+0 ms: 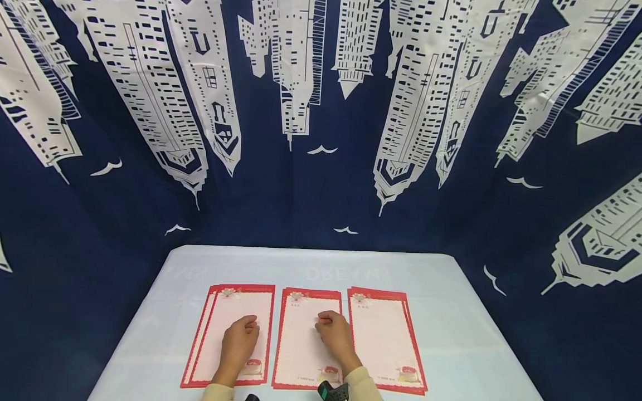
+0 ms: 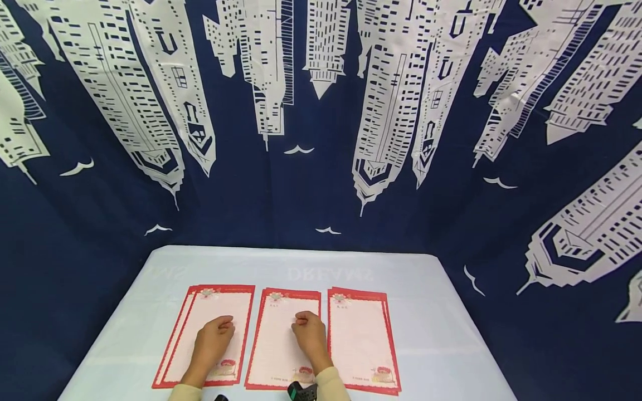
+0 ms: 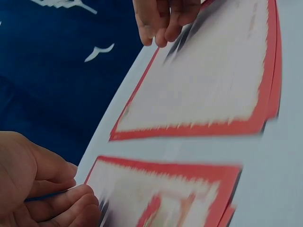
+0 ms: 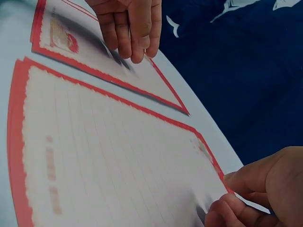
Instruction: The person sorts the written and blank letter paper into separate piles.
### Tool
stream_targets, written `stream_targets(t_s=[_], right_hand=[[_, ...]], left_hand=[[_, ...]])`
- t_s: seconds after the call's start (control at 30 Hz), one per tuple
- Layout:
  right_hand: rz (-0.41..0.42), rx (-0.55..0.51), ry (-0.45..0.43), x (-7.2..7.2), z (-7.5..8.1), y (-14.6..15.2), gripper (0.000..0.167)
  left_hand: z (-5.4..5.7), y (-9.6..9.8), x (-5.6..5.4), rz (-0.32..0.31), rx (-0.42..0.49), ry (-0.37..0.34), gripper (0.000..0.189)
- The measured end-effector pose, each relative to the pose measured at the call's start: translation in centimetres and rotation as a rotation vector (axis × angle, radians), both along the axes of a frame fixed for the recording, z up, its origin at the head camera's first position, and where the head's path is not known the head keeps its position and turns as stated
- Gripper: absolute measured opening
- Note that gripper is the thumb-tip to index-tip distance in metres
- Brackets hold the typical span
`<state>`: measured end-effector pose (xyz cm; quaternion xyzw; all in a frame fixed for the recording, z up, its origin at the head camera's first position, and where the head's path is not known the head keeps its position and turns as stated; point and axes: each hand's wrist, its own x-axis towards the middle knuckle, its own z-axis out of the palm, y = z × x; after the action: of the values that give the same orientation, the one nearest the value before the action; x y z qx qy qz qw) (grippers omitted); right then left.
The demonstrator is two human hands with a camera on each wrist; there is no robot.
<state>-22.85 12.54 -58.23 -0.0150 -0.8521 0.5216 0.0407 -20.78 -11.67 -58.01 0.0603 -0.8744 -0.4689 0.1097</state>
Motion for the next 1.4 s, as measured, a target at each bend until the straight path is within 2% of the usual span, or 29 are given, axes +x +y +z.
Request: stream_targets(t_s=[0.13, 0.43, 0.77, 1.13, 1.27, 1.4], right_hand=[[-0.036, 0.053, 0.014, 0.2, 0.0, 1.1, 0.016], [-0.13, 0.171, -0.018, 0.8, -0.1, 3.2, 0.019], [-0.172, 0.23, -0.022, 1.4, -0.4, 3.7, 0.023], [-0.212, 0.159, -0.009, 1.6, -1.0, 3.6, 0.021], [-0.241, 0.116, 0.029, 1.7, -1.2, 3.6, 0.02], [-0.26, 0.039, 0.041, 1.7, -1.3, 3.6, 0.022]], left_hand=[[0.1, 1.0, -0.1, -0.042, 0.012, -0.018, 0.026], [0.0, 3.0, -0.2, -0.144, 0.003, -0.058, 0.031], [0.2, 4.5, 0.2, -0.177, -0.032, -0.053, 0.033], [-0.3, 5.3, 0.6, -0.141, -0.03, -0.044, 0.031], [-0.5, 5.5, 0.9, -0.098, 0.003, -0.014, 0.03], [-0.5, 5.5, 0.9, -0.06, 0.072, 0.049, 0.033]])
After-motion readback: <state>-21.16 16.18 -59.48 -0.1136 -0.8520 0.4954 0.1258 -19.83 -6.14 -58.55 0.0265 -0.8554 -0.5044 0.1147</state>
